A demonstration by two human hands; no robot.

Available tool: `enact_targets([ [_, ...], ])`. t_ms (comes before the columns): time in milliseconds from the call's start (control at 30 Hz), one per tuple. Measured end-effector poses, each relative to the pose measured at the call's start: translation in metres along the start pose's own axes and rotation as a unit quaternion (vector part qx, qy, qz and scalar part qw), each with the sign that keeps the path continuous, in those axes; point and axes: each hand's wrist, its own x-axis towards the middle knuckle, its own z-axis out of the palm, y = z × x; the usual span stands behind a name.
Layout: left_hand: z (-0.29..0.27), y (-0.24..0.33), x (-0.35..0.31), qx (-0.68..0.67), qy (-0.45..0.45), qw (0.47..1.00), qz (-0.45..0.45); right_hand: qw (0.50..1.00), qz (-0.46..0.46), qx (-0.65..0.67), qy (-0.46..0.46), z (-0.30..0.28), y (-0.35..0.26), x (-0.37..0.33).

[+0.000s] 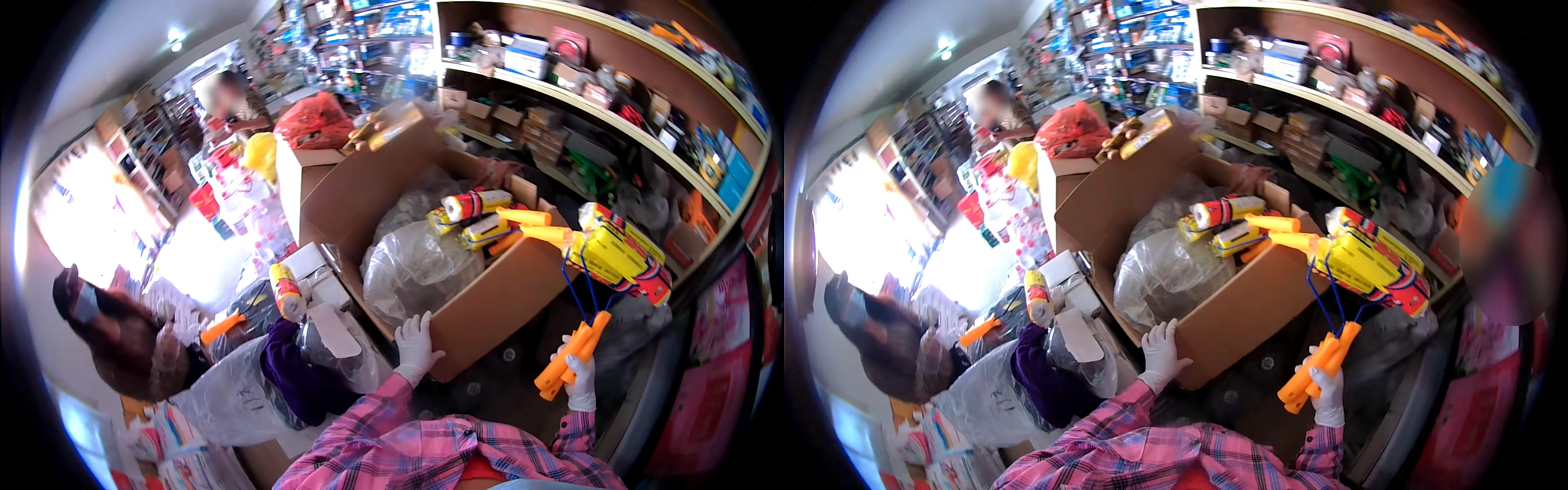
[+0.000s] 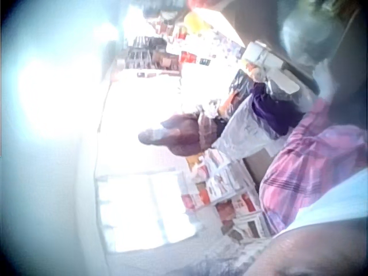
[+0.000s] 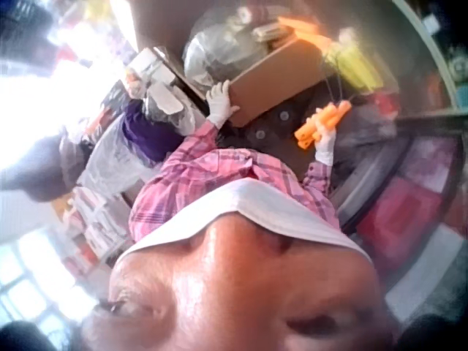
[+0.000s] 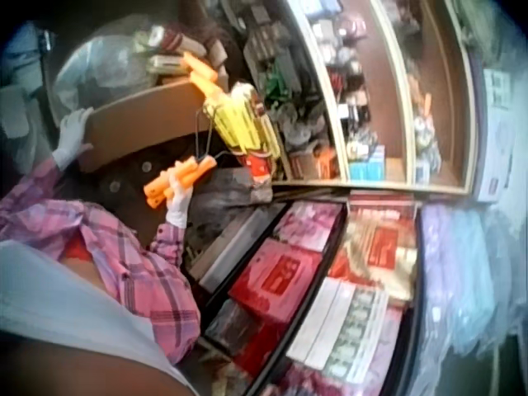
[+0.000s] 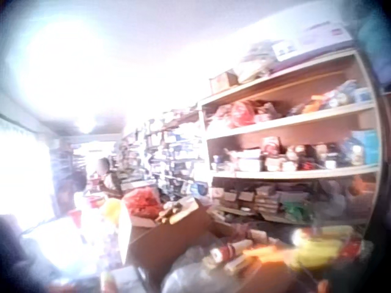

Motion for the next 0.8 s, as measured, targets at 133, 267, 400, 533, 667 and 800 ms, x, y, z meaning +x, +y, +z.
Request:
enact_targets([
  [133, -0.005, 0.002, 0.000, -0.019, 0.002, 1.000, -0.001, 0.999, 0.006, 0.007, -0.052, -0.001, -0.019, 0.039],
  [267, -0.004, 0.002, 0.000, -0.007, -0.004, 1.000, -0.012, 0.991, 0.018, 0.009, -0.135, -0.003, -0.031, 0.078],
  [400, -0.003, 0.002, 0.003, -0.006, -0.005, 1.000, -0.013, 0.982, 0.007, 0.027, -0.185, 0.015, -0.042, 0.104],
  [533, -0.003, 0.001, 0.002, -0.013, 0.004, 1.000, -0.009, 0.977, 0.014, 0.029, -0.212, 0.040, -0.049, 0.112],
  [667, -0.006, 0.002, 0.000, -0.014, 0.014, 1.000, -0.010, 0.949, 0.079, 0.013, -0.305, 0.047, -0.042, 0.126],
  [800, -0.004, 0.004, 0.001, -0.028, 0.018, 0.999, -0.009, 0.922, 0.133, -0.014, -0.363, 0.073, -0.023, 0.124],
])
